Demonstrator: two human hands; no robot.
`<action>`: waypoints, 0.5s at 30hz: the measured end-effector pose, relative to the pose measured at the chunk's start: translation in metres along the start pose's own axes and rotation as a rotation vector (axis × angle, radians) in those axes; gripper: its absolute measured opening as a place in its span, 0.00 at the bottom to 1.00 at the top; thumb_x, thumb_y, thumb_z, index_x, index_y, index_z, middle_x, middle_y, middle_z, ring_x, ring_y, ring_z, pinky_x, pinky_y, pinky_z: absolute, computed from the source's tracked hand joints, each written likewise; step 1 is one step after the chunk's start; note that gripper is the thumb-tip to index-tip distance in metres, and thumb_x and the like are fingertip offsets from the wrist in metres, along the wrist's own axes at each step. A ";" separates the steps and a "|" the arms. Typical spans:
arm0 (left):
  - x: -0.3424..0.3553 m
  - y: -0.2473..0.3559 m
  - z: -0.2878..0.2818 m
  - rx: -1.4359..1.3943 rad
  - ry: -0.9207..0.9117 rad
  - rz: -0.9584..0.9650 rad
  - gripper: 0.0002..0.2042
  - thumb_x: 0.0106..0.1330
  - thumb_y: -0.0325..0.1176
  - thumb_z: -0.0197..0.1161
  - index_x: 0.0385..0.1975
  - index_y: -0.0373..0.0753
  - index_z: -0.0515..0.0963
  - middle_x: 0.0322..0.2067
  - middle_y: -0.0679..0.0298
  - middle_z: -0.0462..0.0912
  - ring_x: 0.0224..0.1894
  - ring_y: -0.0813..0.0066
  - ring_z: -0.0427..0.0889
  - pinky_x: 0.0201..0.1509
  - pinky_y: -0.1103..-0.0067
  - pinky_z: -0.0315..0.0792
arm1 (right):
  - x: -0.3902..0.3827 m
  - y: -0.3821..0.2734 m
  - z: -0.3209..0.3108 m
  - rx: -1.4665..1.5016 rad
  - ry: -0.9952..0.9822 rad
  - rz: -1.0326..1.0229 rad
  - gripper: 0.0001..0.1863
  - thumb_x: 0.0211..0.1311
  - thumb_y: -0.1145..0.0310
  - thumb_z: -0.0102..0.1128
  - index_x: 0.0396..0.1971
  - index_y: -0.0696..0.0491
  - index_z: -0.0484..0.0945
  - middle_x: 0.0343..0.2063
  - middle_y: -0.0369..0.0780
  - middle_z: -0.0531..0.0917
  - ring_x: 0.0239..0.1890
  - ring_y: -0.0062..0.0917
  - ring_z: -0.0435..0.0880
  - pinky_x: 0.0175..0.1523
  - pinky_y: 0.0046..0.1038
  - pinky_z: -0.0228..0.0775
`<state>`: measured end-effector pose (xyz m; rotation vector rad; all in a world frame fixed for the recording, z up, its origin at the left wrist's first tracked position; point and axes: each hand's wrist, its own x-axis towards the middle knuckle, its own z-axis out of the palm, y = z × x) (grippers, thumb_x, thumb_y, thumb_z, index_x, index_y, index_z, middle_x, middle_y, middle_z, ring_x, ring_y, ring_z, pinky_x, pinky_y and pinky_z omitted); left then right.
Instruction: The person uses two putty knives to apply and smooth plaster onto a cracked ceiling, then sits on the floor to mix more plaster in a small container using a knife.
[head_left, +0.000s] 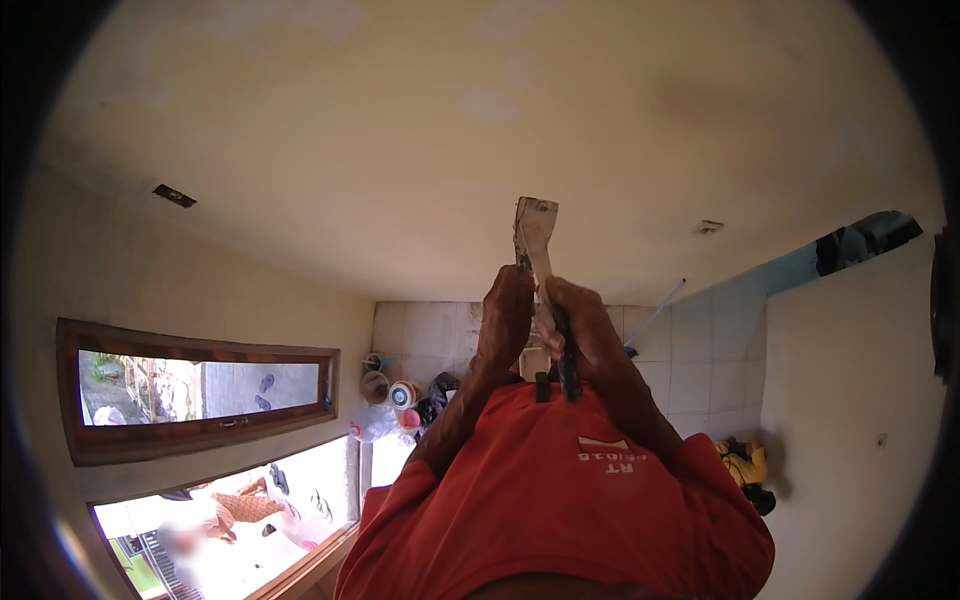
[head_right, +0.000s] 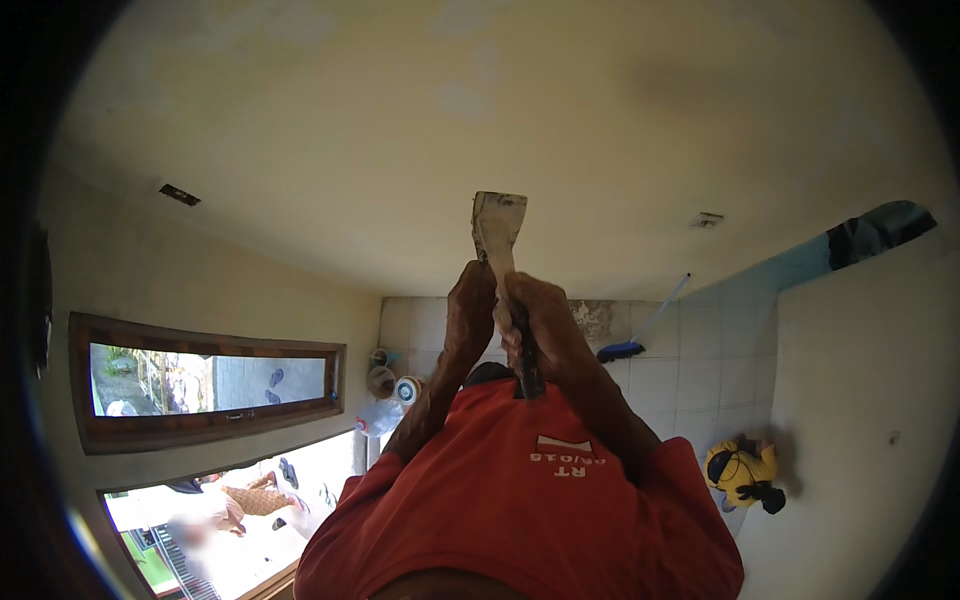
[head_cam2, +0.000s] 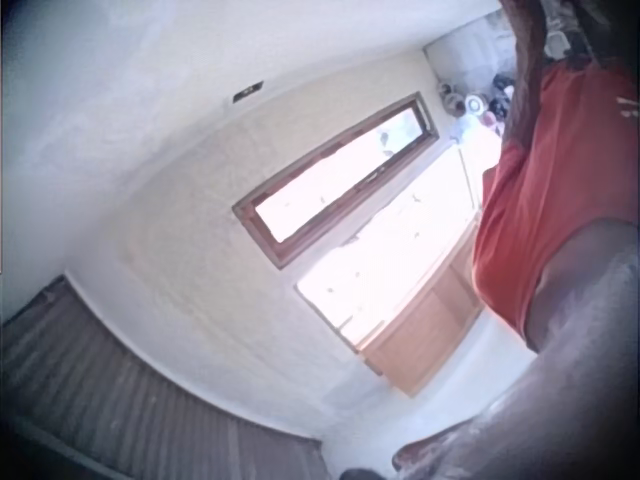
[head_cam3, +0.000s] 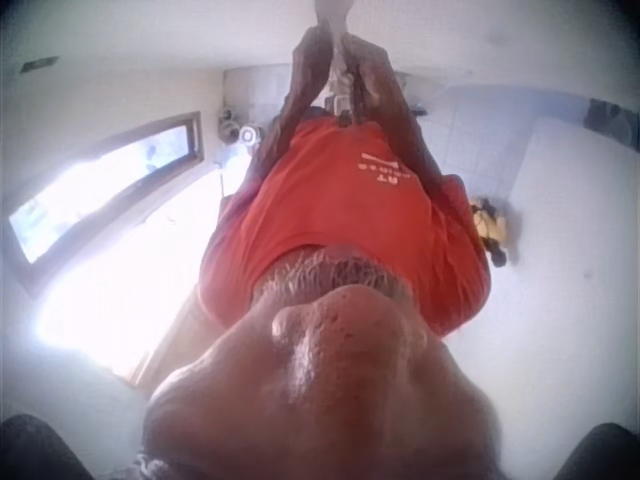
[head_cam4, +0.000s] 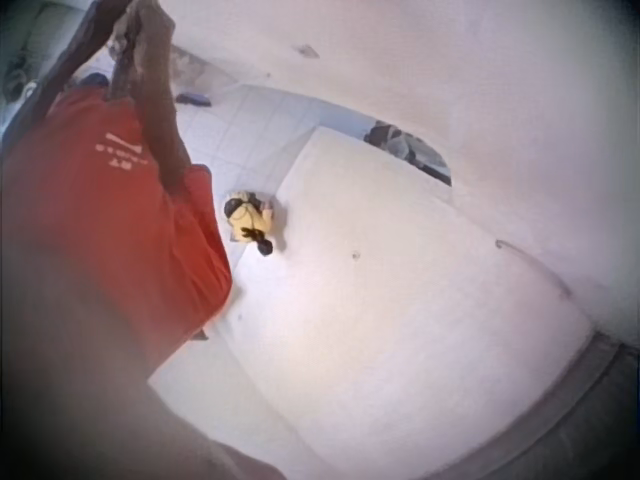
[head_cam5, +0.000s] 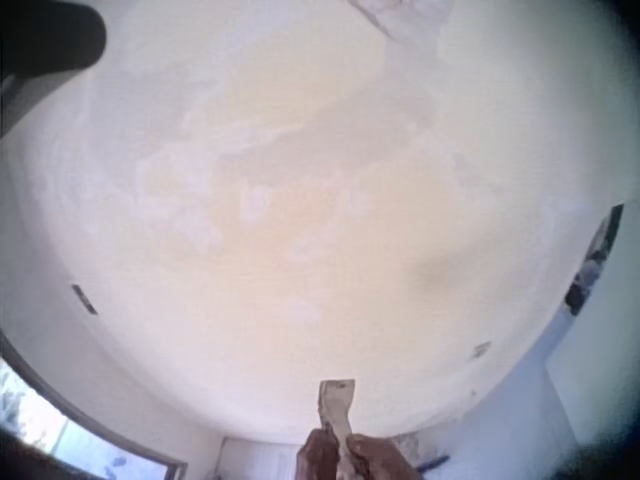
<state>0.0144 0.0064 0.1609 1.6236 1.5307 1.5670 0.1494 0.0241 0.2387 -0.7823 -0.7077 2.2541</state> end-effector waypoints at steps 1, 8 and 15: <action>0.001 0.000 -0.001 -0.003 -0.011 -0.001 0.07 0.73 0.29 0.50 0.34 0.34 0.70 0.27 0.62 0.71 0.22 0.78 0.70 0.26 0.76 0.68 | 0.010 -0.005 -0.004 0.006 0.009 -0.004 0.12 0.74 0.61 0.44 0.31 0.51 0.69 0.11 0.34 0.71 0.09 0.16 0.66 0.13 0.21 0.61; 0.003 0.000 -0.005 -0.050 -0.105 -0.134 0.04 0.69 0.24 0.47 0.35 0.33 0.69 0.30 0.55 0.70 0.26 0.63 0.73 0.29 0.71 0.70 | -0.004 -0.002 -0.004 -0.021 0.007 0.009 0.14 0.73 0.58 0.47 0.34 0.53 0.70 0.12 0.33 0.72 0.09 0.15 0.67 0.14 0.19 0.61; -0.003 -0.003 -0.006 -0.114 -0.140 -0.138 0.04 0.70 0.26 0.49 0.35 0.33 0.69 0.29 0.57 0.72 0.22 0.70 0.72 0.26 0.75 0.68 | 0.027 -0.014 -0.009 0.005 0.158 -0.110 0.15 0.74 0.57 0.44 0.31 0.52 0.69 0.10 0.34 0.69 0.08 0.17 0.65 0.13 0.21 0.60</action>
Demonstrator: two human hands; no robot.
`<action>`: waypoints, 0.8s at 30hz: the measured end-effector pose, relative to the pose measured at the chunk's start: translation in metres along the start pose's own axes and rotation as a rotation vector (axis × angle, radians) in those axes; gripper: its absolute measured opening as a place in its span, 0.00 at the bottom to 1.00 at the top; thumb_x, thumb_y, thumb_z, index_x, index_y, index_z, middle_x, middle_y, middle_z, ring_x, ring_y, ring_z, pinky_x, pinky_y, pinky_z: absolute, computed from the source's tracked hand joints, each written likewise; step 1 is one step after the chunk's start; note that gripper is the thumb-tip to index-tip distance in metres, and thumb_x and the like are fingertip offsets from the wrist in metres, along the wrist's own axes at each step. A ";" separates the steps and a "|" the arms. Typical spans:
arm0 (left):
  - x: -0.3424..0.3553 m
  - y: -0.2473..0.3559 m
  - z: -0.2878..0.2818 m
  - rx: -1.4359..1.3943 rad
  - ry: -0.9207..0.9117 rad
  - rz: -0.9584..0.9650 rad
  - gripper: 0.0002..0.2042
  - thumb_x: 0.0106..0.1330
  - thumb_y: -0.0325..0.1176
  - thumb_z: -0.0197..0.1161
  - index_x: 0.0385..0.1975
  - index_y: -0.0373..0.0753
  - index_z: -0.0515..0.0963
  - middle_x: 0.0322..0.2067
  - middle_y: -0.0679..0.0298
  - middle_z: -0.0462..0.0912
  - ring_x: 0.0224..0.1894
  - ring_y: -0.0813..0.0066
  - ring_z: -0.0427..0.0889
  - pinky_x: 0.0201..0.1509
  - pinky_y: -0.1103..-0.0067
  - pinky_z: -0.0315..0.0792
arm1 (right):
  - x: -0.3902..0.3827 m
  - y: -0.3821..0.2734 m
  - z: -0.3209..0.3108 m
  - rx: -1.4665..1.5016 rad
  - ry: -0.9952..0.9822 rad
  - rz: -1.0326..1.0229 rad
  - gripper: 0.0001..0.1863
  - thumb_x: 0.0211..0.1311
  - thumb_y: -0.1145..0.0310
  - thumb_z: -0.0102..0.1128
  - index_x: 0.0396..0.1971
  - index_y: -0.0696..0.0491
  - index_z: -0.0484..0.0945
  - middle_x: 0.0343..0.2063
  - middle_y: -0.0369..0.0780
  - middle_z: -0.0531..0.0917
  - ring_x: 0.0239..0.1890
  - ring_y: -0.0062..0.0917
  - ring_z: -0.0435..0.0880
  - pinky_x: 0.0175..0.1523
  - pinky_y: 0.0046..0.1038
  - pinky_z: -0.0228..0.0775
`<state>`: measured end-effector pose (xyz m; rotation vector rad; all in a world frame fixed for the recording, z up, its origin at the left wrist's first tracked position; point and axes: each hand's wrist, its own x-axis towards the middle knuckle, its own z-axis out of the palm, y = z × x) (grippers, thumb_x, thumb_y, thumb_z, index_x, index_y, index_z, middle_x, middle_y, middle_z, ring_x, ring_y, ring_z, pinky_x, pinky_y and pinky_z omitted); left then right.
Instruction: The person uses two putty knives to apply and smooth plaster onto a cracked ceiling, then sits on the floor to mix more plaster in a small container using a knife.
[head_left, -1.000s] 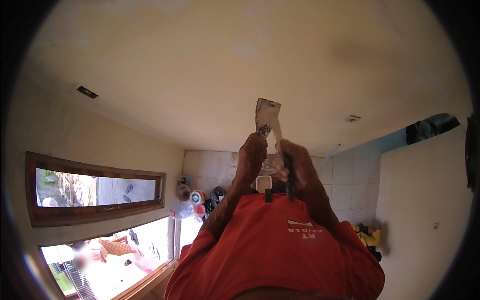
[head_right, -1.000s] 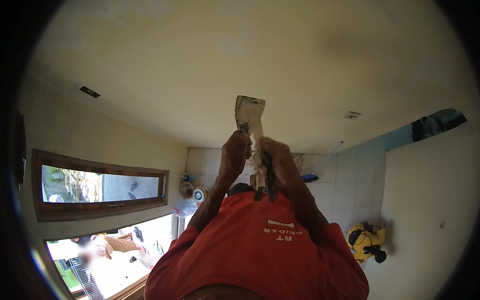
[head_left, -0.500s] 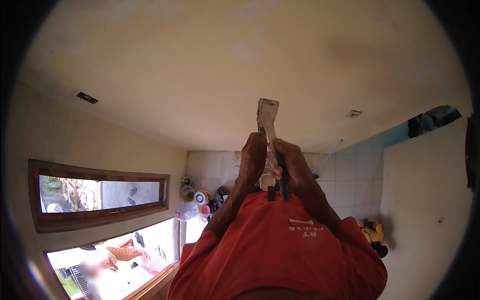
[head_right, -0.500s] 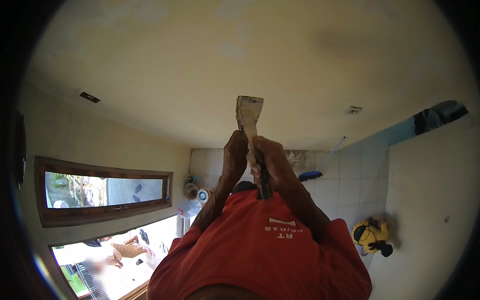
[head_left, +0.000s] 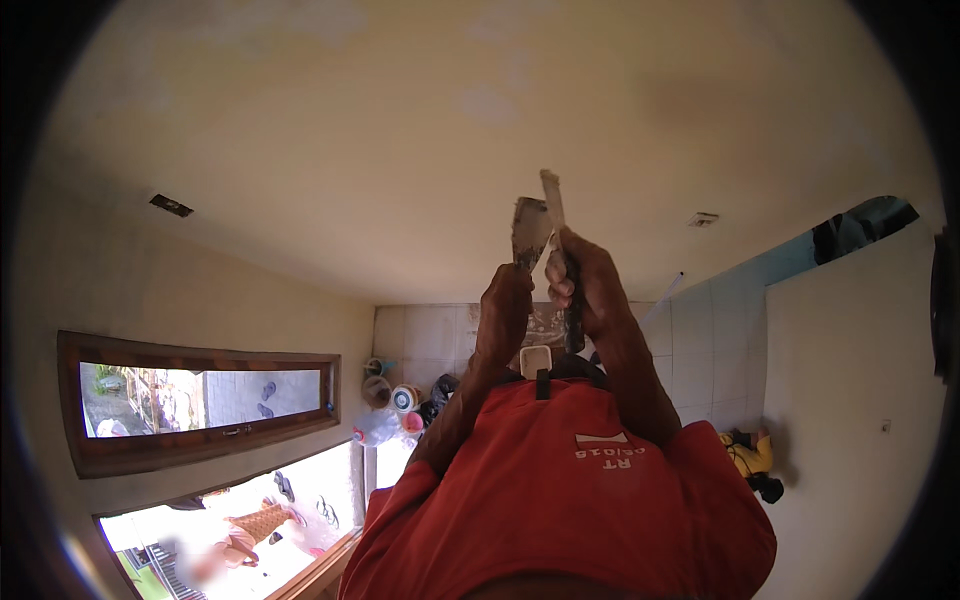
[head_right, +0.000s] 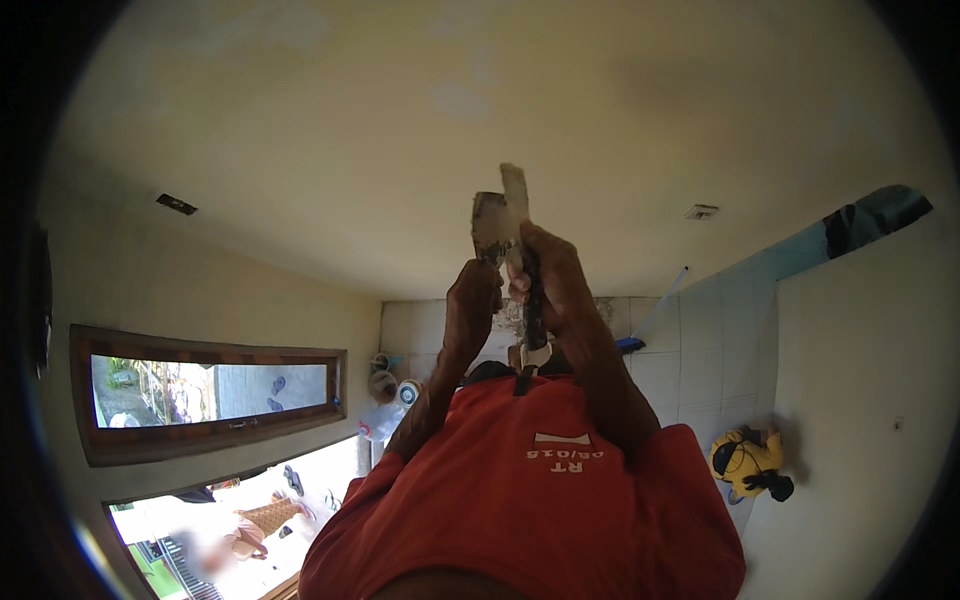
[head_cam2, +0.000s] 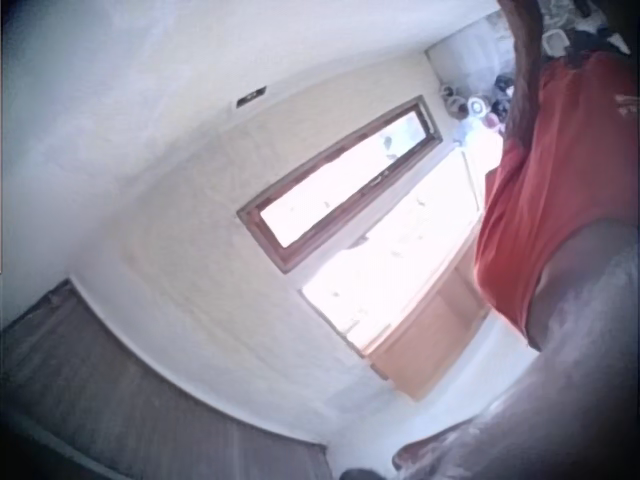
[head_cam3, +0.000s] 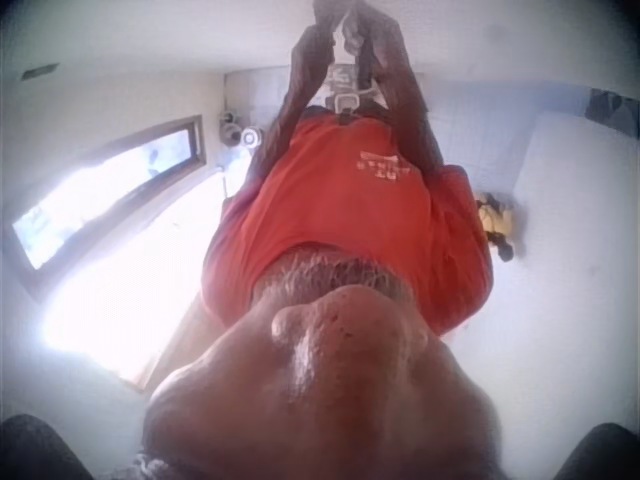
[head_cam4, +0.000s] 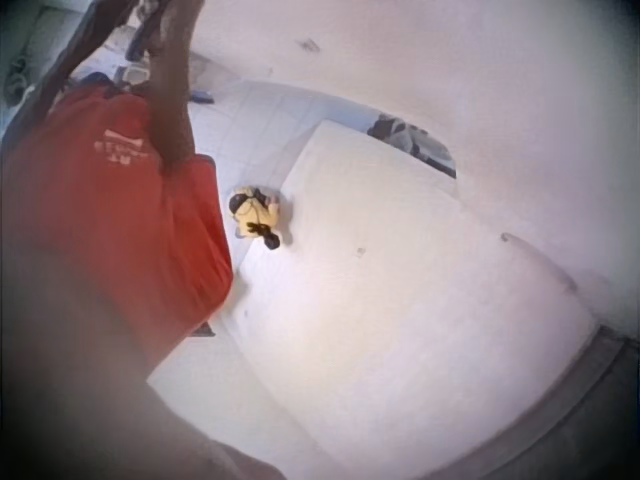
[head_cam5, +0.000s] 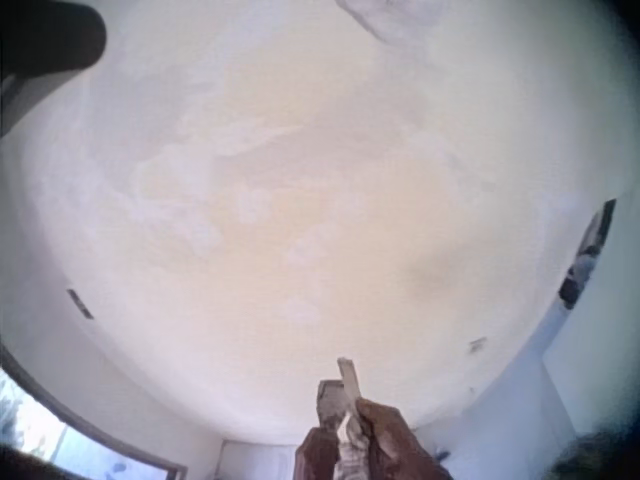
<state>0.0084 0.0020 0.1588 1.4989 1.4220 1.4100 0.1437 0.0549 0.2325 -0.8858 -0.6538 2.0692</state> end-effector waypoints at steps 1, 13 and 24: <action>0.001 -0.001 -0.001 0.001 0.004 0.005 0.04 0.70 0.26 0.49 0.35 0.33 0.69 0.29 0.57 0.72 0.22 0.70 0.72 0.26 0.75 0.68 | -0.002 -0.004 -0.005 0.012 -0.036 -0.031 0.15 0.74 0.58 0.44 0.31 0.52 0.69 0.10 0.34 0.69 0.08 0.17 0.64 0.14 0.21 0.59; 0.002 0.005 0.000 -0.116 0.049 -0.188 0.07 0.72 0.30 0.50 0.33 0.34 0.70 0.25 0.62 0.73 0.22 0.78 0.71 0.26 0.76 0.69 | 0.007 -0.001 -0.020 0.058 0.001 0.005 0.14 0.73 0.58 0.47 0.30 0.51 0.69 0.13 0.34 0.71 0.10 0.17 0.65 0.16 0.23 0.61; 0.010 0.004 0.000 -0.012 0.077 -0.163 0.18 0.74 0.44 0.48 0.31 0.33 0.69 0.24 0.65 0.68 0.22 0.81 0.67 0.28 0.76 0.67 | 0.014 -0.017 -0.027 0.038 -0.016 -0.088 0.12 0.74 0.59 0.46 0.31 0.50 0.68 0.14 0.34 0.72 0.12 0.15 0.66 0.16 0.20 0.59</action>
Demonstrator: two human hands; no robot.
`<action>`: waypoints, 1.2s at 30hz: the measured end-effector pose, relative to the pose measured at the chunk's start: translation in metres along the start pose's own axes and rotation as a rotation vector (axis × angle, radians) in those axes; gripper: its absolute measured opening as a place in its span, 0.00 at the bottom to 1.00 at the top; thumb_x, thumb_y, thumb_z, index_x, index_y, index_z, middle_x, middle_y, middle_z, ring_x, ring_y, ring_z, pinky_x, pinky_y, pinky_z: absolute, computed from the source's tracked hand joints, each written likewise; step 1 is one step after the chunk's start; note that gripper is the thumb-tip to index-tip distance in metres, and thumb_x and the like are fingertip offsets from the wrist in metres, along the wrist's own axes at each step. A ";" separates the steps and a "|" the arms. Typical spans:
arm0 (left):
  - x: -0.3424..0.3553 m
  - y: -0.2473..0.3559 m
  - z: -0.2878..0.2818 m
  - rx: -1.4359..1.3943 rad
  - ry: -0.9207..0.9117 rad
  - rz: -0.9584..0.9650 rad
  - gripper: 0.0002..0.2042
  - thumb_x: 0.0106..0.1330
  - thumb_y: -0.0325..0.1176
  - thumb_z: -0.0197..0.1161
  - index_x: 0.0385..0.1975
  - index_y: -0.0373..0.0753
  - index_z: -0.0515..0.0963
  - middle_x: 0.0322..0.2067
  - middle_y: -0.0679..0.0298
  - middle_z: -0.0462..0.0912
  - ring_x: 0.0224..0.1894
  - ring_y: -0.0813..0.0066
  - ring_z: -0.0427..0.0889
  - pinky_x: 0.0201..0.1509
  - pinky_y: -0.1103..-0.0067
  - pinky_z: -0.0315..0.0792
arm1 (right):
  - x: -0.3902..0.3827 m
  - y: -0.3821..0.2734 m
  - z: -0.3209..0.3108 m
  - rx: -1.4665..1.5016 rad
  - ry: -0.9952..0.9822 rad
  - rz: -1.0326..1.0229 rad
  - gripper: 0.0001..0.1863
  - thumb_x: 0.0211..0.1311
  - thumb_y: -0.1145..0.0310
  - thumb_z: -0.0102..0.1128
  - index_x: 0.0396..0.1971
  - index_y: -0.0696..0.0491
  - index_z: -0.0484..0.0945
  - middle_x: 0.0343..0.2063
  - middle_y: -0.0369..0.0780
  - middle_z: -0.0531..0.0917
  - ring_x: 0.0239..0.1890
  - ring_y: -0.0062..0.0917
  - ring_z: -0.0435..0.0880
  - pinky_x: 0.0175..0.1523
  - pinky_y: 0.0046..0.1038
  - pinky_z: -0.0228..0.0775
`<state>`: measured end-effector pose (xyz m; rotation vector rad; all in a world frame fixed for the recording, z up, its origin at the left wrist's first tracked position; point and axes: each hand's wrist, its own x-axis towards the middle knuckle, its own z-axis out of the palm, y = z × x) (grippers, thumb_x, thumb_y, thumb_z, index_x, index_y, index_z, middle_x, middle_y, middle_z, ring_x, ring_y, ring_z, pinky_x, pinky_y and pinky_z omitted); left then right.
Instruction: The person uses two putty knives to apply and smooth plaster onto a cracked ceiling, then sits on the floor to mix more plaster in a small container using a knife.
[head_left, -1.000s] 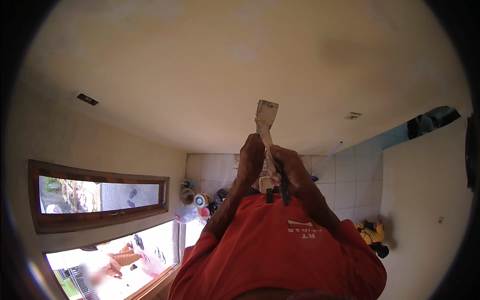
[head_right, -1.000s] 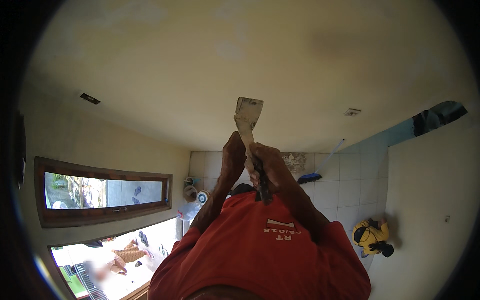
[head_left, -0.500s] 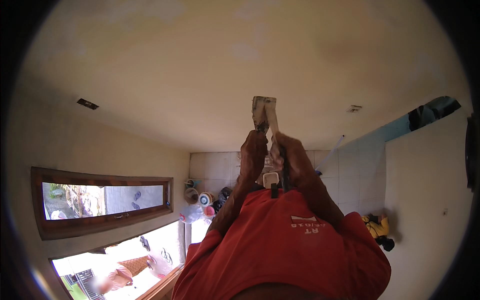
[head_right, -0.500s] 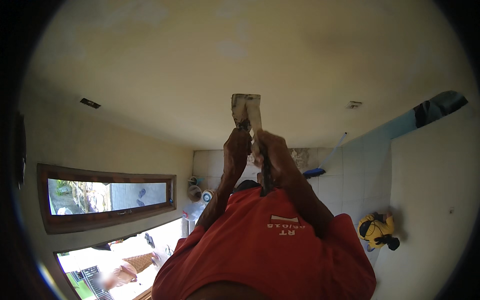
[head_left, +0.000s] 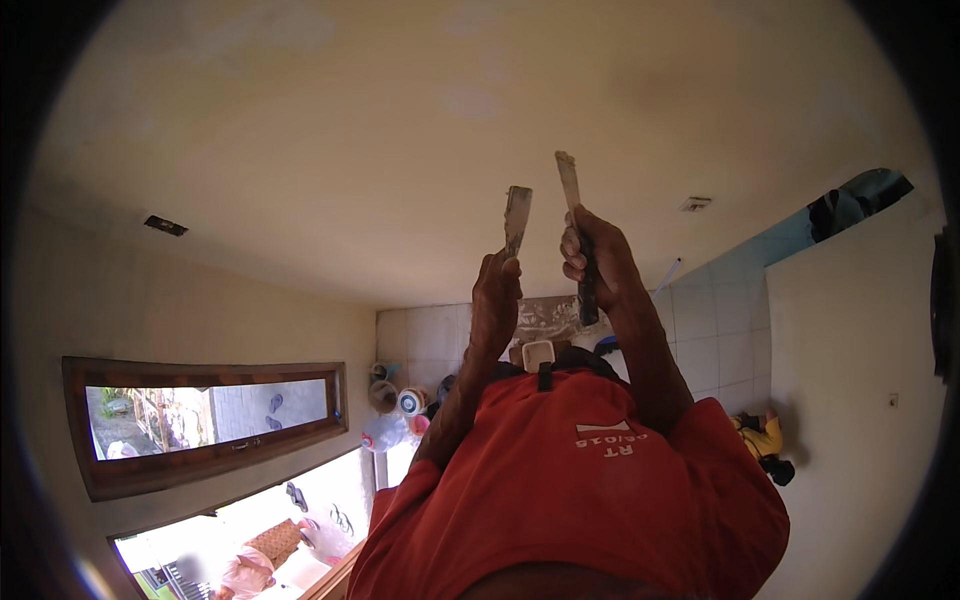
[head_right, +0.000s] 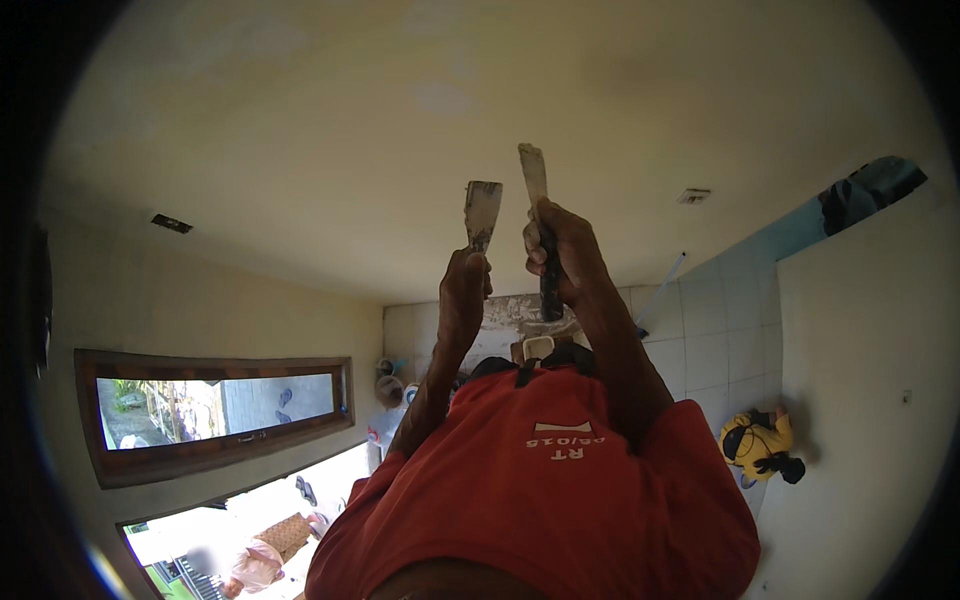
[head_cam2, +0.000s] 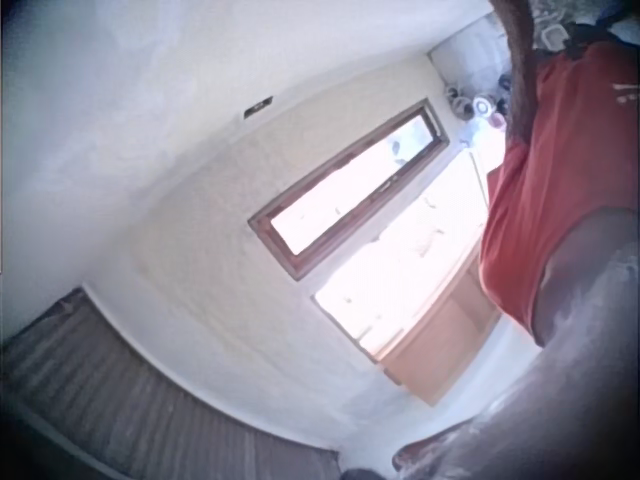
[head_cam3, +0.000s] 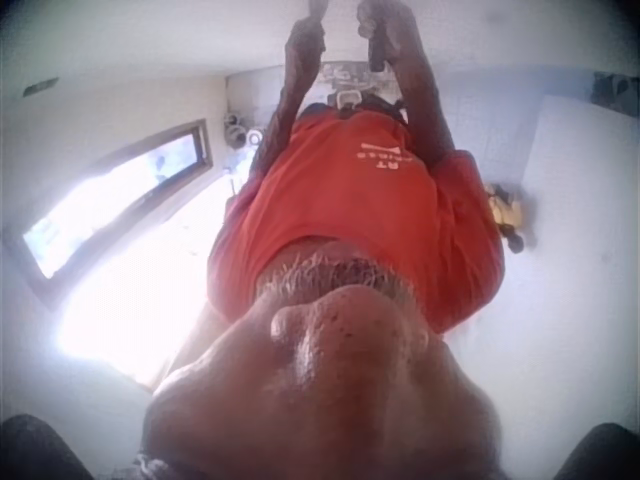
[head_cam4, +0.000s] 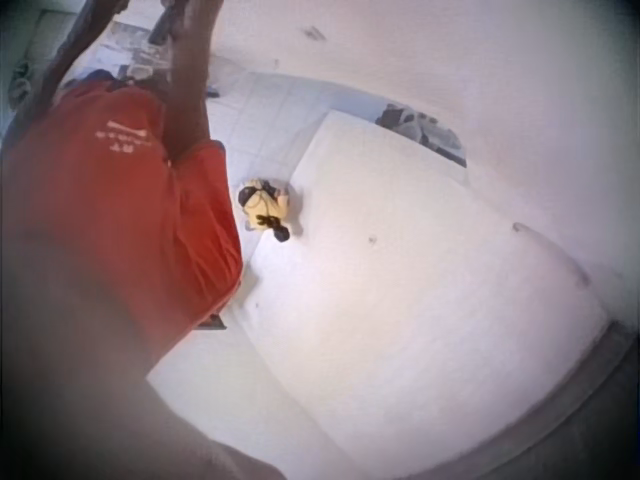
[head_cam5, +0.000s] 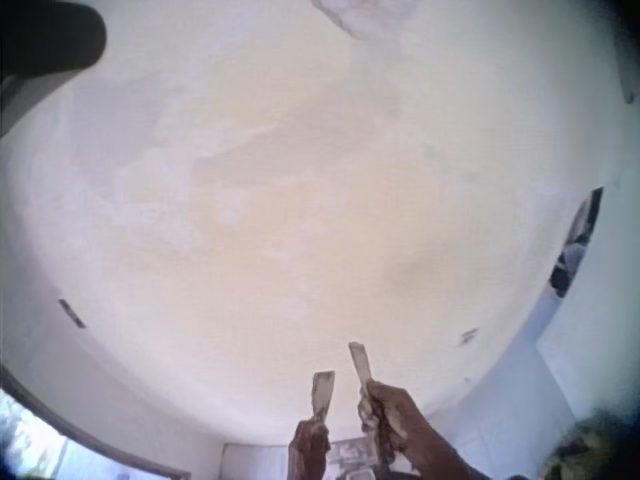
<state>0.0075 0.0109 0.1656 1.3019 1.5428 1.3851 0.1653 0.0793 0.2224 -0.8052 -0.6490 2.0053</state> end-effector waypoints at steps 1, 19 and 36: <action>0.001 -0.002 0.000 -0.001 0.008 -0.003 0.18 0.74 0.44 0.48 0.31 0.33 0.69 0.24 0.65 0.68 0.22 0.81 0.67 0.28 0.76 0.67 | -0.005 -0.007 -0.001 -0.018 0.006 -0.035 0.13 0.74 0.59 0.46 0.31 0.50 0.68 0.14 0.34 0.72 0.12 0.15 0.66 0.16 0.20 0.59; 0.003 -0.004 0.016 -0.403 0.080 -0.230 0.14 0.70 0.41 0.58 0.33 0.35 0.69 0.23 0.67 0.72 0.24 0.82 0.71 0.27 0.80 0.71 | -0.047 0.048 -0.012 -0.269 0.039 0.011 0.14 0.73 0.59 0.49 0.32 0.54 0.72 0.16 0.37 0.77 0.11 0.16 0.70 0.16 0.19 0.62; 0.001 -0.025 -0.003 0.123 0.083 0.139 0.12 0.71 0.37 0.56 0.32 0.36 0.66 0.25 0.63 0.72 0.22 0.80 0.71 0.24 0.79 0.70 | -0.021 -0.006 -0.038 -0.920 0.052 -0.097 0.17 0.71 0.57 0.48 0.28 0.54 0.72 0.13 0.34 0.73 0.12 0.13 0.68 0.17 0.19 0.58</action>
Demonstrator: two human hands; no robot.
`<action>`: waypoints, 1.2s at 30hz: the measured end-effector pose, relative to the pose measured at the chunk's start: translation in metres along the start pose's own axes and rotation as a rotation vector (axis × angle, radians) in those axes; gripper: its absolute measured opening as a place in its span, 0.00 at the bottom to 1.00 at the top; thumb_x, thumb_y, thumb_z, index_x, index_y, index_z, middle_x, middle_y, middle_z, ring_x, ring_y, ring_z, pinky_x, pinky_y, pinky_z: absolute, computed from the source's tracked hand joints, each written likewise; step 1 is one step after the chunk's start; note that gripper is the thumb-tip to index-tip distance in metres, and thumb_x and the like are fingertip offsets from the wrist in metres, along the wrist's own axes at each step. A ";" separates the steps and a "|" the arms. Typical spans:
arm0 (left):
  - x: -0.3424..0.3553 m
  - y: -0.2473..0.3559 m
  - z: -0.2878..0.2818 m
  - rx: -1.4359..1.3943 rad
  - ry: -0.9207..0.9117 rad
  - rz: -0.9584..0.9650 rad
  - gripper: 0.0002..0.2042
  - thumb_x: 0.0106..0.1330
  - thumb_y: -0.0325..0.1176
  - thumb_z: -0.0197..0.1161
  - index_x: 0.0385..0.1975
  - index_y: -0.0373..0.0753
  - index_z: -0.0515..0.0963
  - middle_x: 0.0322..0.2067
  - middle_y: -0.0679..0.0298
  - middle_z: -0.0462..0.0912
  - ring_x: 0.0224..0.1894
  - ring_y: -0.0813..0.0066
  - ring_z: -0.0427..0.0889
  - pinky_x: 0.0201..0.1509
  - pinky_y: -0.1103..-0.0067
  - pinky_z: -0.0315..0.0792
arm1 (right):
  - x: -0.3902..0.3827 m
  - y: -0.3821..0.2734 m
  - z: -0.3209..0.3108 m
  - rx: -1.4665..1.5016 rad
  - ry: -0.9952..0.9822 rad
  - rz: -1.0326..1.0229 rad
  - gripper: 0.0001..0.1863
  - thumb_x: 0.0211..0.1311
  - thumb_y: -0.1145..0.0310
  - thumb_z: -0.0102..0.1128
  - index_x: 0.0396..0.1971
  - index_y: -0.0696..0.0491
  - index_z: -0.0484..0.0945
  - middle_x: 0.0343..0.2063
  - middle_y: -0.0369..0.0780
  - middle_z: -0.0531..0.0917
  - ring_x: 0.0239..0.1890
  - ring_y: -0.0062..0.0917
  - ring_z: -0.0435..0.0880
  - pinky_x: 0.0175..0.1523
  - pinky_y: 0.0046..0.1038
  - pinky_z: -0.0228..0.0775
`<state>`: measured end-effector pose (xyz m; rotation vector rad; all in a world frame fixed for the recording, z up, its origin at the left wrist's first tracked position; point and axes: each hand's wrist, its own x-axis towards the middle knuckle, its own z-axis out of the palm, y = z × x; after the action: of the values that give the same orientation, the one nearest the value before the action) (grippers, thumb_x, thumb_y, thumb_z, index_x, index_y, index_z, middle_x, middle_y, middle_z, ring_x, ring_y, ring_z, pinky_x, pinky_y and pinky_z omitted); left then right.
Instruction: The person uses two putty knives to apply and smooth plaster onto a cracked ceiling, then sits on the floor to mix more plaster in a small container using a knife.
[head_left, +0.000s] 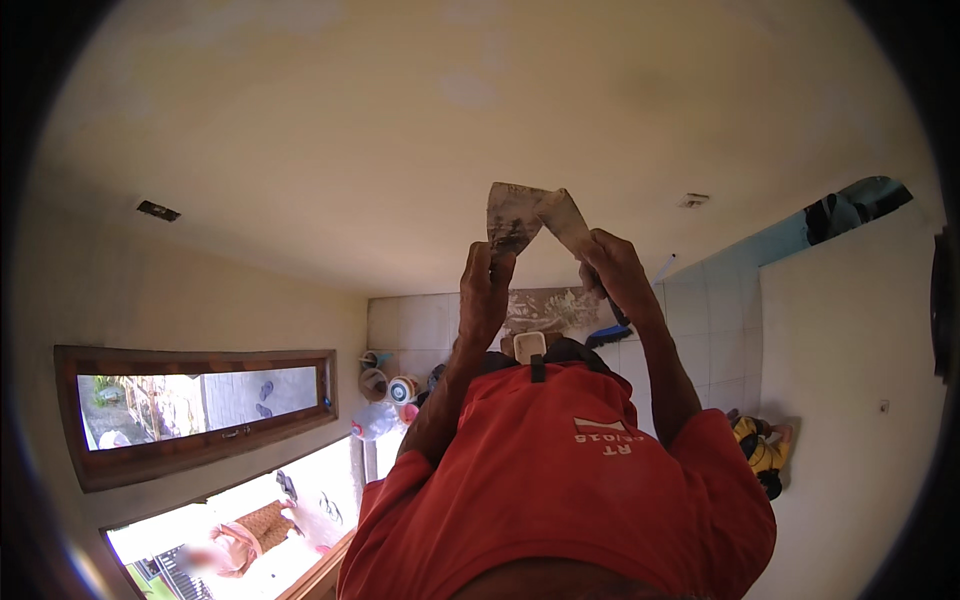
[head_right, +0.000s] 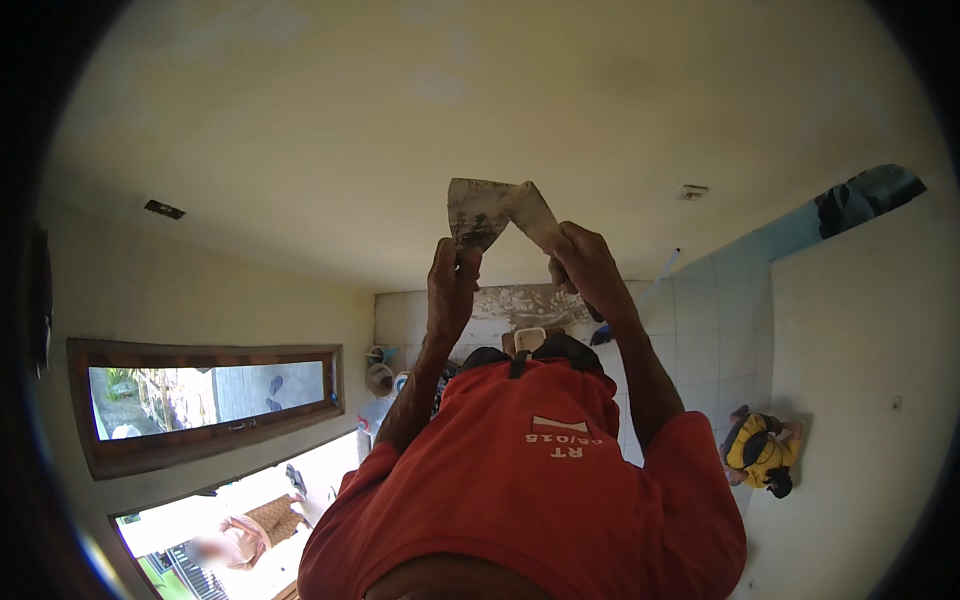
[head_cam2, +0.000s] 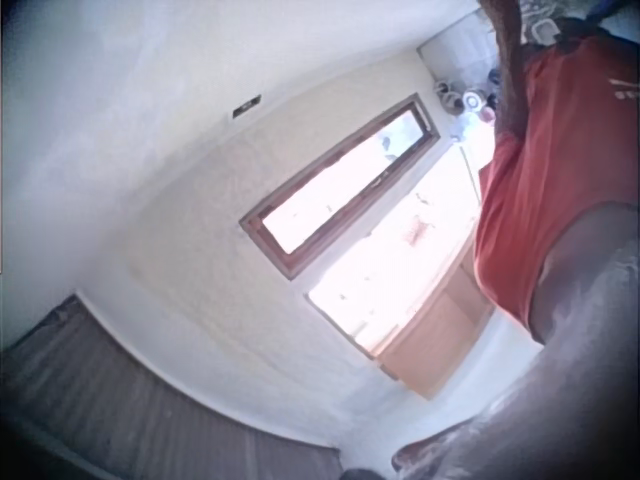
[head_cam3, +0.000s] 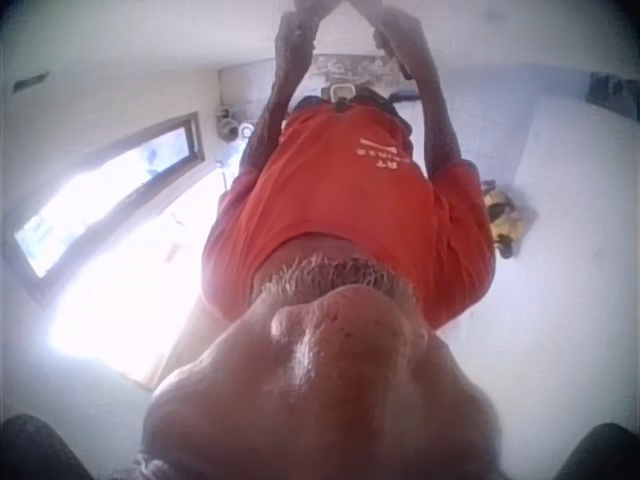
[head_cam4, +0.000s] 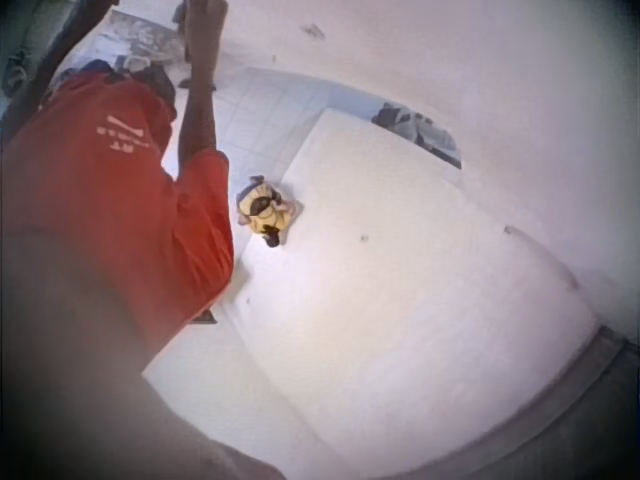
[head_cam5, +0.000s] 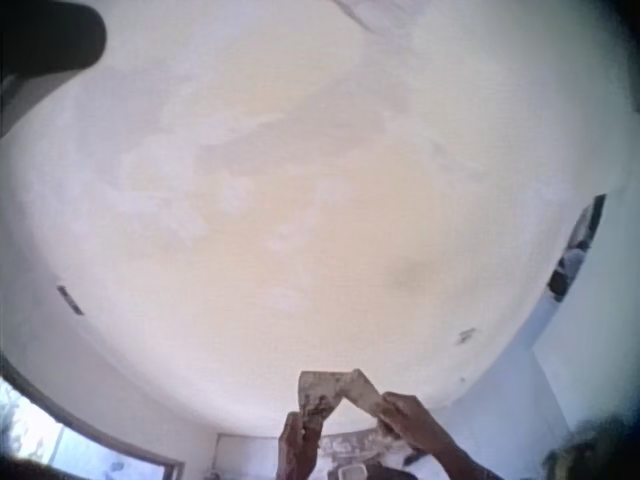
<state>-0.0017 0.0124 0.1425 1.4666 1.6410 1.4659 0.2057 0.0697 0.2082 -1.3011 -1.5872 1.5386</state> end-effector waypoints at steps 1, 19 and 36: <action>0.002 0.011 -0.005 -0.016 -0.074 -0.094 0.09 0.68 0.29 0.58 0.36 0.31 0.66 0.34 0.50 0.71 0.32 0.50 0.74 0.35 0.64 0.70 | 0.003 0.002 -0.005 0.001 0.008 0.004 0.17 0.71 0.57 0.48 0.28 0.54 0.72 0.13 0.34 0.73 0.12 0.13 0.68 0.17 0.19 0.58; -0.010 -0.010 -0.013 0.369 -0.222 0.125 0.12 0.67 0.33 0.61 0.43 0.35 0.69 0.36 0.52 0.76 0.36 0.49 0.80 0.33 0.65 0.75 | 0.009 -0.010 -0.005 0.122 -0.200 -0.159 0.14 0.72 0.63 0.49 0.27 0.54 0.69 0.14 0.32 0.70 0.14 0.13 0.66 0.19 0.19 0.56; -0.005 0.002 -0.033 -0.702 -0.463 -0.414 0.22 0.76 0.49 0.47 0.43 0.31 0.73 0.27 0.61 0.77 0.23 0.76 0.77 0.26 0.80 0.73 | 0.005 0.025 -0.034 -0.085 0.008 -0.333 0.14 0.72 0.67 0.50 0.50 0.58 0.76 0.27 0.35 0.79 0.30 0.17 0.74 0.37 0.22 0.70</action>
<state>-0.0279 -0.0049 0.1529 0.9022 0.9278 1.1709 0.2410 0.0844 0.1895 -1.0202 -1.7764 1.2716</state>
